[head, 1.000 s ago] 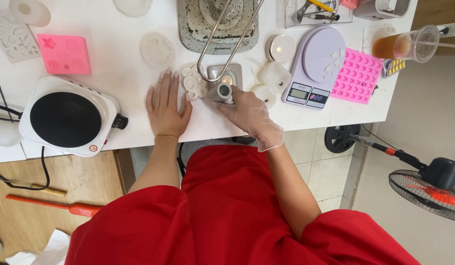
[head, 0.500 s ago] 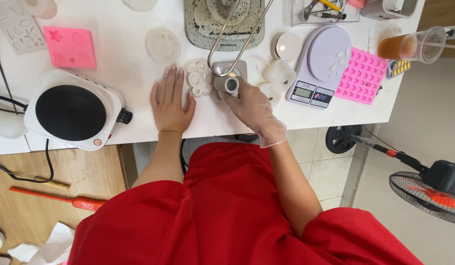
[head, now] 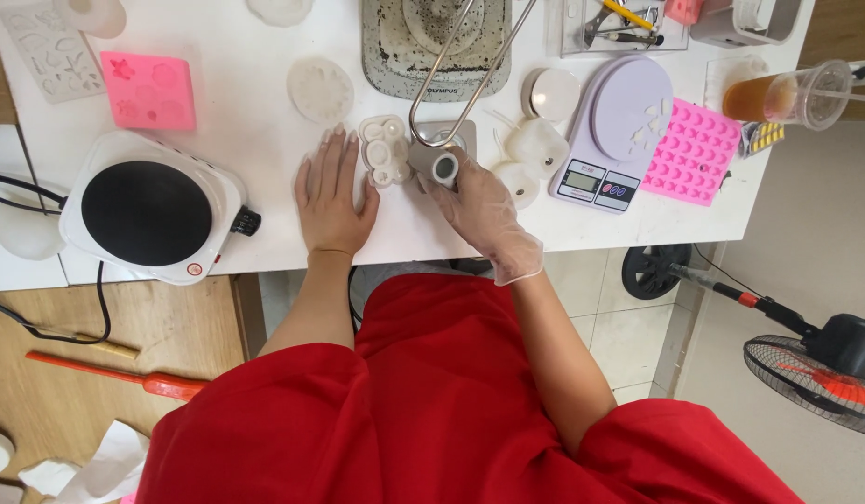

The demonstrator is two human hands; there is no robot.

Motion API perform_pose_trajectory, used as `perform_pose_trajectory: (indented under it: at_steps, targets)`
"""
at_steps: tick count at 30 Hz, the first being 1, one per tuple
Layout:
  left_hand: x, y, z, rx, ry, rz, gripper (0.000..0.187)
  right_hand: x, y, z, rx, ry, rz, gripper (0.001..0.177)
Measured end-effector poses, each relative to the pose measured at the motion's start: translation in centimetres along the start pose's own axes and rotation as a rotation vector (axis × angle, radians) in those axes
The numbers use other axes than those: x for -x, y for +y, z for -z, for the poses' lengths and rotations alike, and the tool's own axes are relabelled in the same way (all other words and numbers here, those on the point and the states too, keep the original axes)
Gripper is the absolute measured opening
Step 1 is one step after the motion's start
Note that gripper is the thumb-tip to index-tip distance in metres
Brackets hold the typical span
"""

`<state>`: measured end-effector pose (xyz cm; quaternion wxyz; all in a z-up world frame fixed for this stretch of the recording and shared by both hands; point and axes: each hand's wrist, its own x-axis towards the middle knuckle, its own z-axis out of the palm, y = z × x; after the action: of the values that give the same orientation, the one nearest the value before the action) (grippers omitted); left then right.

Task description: Filling small silicone molds with melted wax using a spoon to create wax melts.

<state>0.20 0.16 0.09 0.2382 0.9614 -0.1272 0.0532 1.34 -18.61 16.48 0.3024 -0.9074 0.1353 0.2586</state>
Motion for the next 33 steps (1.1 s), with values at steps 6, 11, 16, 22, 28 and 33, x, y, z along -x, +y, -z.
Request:
perform_pose_trajectory:
  at_steps: [6, 11, 16, 22, 28, 33]
  targets:
    - [0.0, 0.1, 0.1, -0.006, 0.0, 0.0, 0.058, 0.3, 1.0, -0.5, 0.013, -0.04, -0.075, 0.041]
    - [0.0, 0.1, 0.1, 0.002, 0.02, -0.007, 0.059, 0.2, 0.6, -0.1, -0.06, 0.042, 0.019, 0.039]
    - [0.0, 0.0, 0.0, -0.014, 0.041, -0.023, 0.06, 0.4, 0.7, 0.4, -0.081, 0.068, 0.066, 0.036]
    - [0.1, 0.0, -0.1, -0.002, 0.028, -0.012, 0.061, 0.6, 1.0, 0.1, 0.006, -0.054, -0.08, 0.04]
    - [0.2, -0.2, -0.4, -0.009, 0.018, -0.004, 0.064, 0.5, 0.5, -0.2, -0.101, 0.013, 0.037, 0.034]
    - [0.1, 0.0, -0.3, -0.009, 0.023, 0.01, 0.061, 0.3, 1.6, -0.8, 0.009, -0.053, -0.056, 0.037]
